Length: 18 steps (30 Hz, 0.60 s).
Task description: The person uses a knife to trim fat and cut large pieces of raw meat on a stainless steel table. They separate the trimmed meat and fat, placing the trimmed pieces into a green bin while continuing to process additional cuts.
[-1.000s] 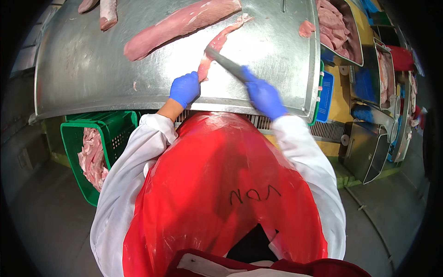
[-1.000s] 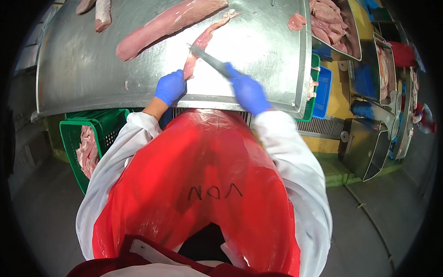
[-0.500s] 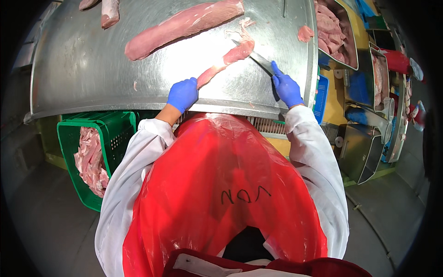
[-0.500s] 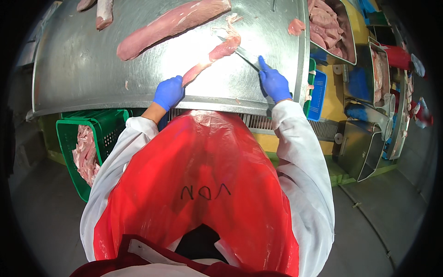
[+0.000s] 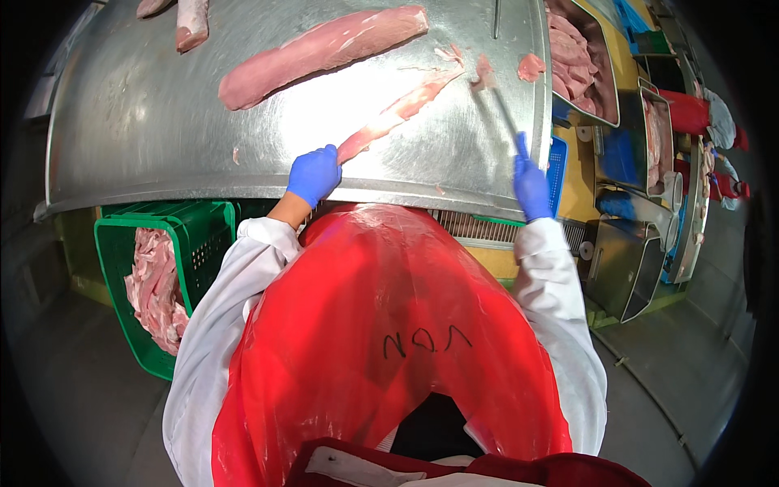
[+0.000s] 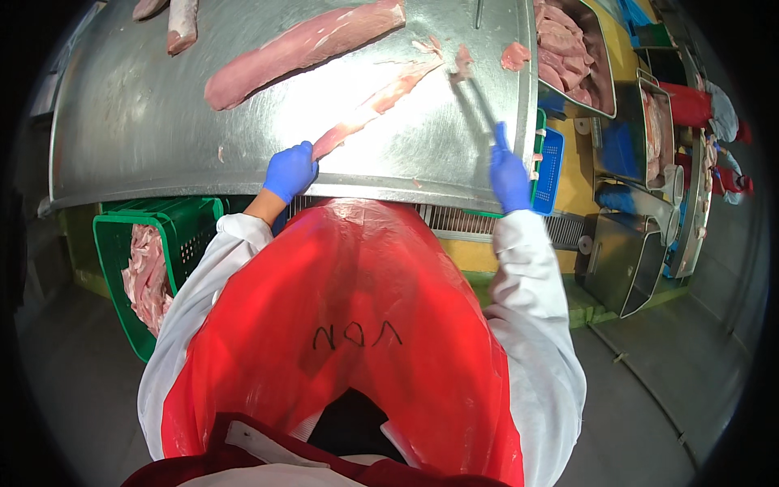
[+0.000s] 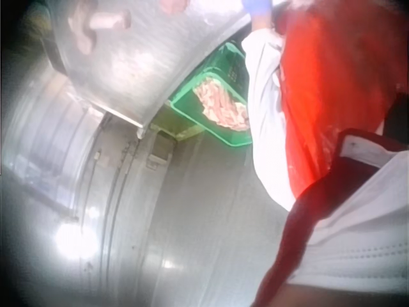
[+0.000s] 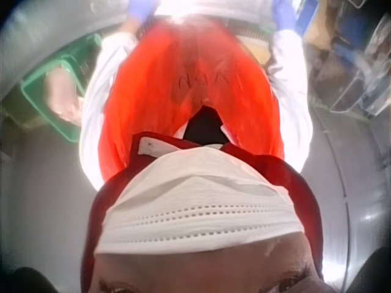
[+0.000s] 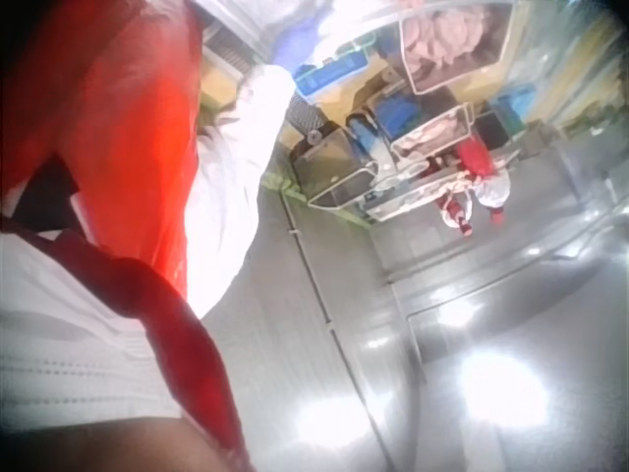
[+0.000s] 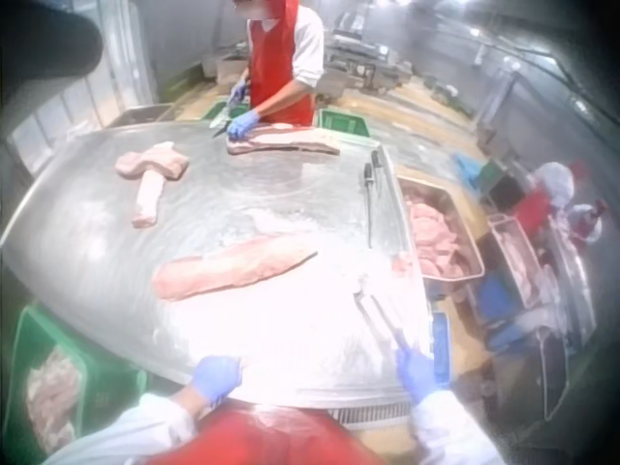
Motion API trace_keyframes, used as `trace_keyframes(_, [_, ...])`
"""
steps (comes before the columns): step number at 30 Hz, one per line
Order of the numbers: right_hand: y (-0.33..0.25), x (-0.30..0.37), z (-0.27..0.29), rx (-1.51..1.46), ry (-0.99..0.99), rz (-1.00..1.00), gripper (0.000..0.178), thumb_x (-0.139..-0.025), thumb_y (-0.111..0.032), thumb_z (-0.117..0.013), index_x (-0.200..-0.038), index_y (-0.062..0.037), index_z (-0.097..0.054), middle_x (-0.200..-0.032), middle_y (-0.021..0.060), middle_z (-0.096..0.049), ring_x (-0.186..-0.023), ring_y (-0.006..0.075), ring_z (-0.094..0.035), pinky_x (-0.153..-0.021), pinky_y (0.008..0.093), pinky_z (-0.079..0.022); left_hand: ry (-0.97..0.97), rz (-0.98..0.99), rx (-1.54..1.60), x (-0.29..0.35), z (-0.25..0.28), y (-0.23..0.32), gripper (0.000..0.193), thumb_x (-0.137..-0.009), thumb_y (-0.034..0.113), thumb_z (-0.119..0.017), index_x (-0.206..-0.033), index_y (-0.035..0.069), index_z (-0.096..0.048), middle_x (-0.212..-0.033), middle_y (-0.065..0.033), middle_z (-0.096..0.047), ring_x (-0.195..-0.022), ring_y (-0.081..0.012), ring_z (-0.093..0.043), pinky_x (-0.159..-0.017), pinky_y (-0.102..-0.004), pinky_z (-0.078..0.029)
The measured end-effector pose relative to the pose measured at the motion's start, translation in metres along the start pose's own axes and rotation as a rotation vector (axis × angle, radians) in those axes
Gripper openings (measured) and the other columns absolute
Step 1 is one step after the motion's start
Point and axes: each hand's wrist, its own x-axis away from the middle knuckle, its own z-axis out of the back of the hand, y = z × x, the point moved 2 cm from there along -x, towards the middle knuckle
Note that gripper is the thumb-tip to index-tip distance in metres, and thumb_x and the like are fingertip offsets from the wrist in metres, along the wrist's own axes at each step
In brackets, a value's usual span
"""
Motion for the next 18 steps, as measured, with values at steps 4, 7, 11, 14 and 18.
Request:
trace_keyframes(4, [-0.04, 0.019, -0.047, -0.229, 0.005, 0.052, 0.05, -0.103, -0.04, -0.04, -0.152, -0.0318, -0.032, -0.098, 0.0264, -0.068, -0.088, 0.0441, -0.067, -0.082, 0.0464, -0.052, -0.095, 0.042, 0.065, -0.002, 0.007, 0.003, 0.026, -0.087, 0.024, -0.056, -0.097, 0.0, -0.057, -0.084, -0.0247, -0.067, -0.078, -0.0408, -0.067, -0.07, -0.0495, -0.054])
trace_keyframes(7, [0.023, -0.012, -0.054, -0.68, -0.003, -0.287, 0.038, -0.099, -0.052, -0.047, -0.123, -0.0234, -0.046, -0.072, 0.0058, -0.055, -0.059, 0.0213, -0.053, -0.057, 0.0345, -0.042, -0.048, 0.099, 0.524, 0.002, -0.011, 0.02, 0.03, -0.088, 0.024, -0.052, -0.103, -0.002, -0.057, -0.087, -0.0278, -0.066, -0.087, -0.0448, -0.065, -0.077, -0.0501, -0.052])
trace_keyframes(11, [0.064, -0.005, -0.019, -0.928, 0.06, -0.598, 0.044, -0.094, -0.058, -0.055, -0.088, -0.014, -0.053, -0.06, -0.0011, -0.047, -0.041, 0.0104, -0.042, -0.037, 0.0272, -0.033, -0.475, -0.327, 0.507, -0.032, 0.004, 0.108, 0.034, -0.089, 0.02, -0.05, -0.115, -0.001, -0.056, -0.105, -0.0295, -0.063, -0.097, -0.0471, -0.062, -0.091, -0.0503, -0.047])
trace_keyframes(14, [0.057, 0.004, 0.012, -1.189, 0.042, -0.612, 0.039, -0.094, -0.054, -0.058, -0.092, -0.0145, -0.053, -0.067, 0.0018, -0.049, -0.046, 0.0108, -0.043, -0.039, 0.027, -0.035, -0.029, -0.608, 0.293, -0.11, 0.012, 0.12, 0.034, -0.082, 0.011, -0.058, -0.116, 0.006, -0.059, -0.114, -0.0188, -0.063, -0.116, -0.0378, -0.056, -0.096, -0.0474, -0.044])
trace_keyframes(18, [0.064, 0.011, 0.005, -1.18, -0.03, -0.613, 0.036, -0.096, -0.049, -0.057, -0.097, -0.0127, -0.051, -0.068, 0.0025, -0.051, -0.047, 0.0114, -0.045, -0.039, 0.0273, -0.036, -0.029, -0.967, -0.182, -0.177, 0.019, 0.122, 0.03, -0.078, 0.012, -0.062, -0.107, 0.014, -0.066, -0.111, -0.0077, -0.064, -0.117, -0.0275, -0.054, -0.096, -0.0407, -0.042])
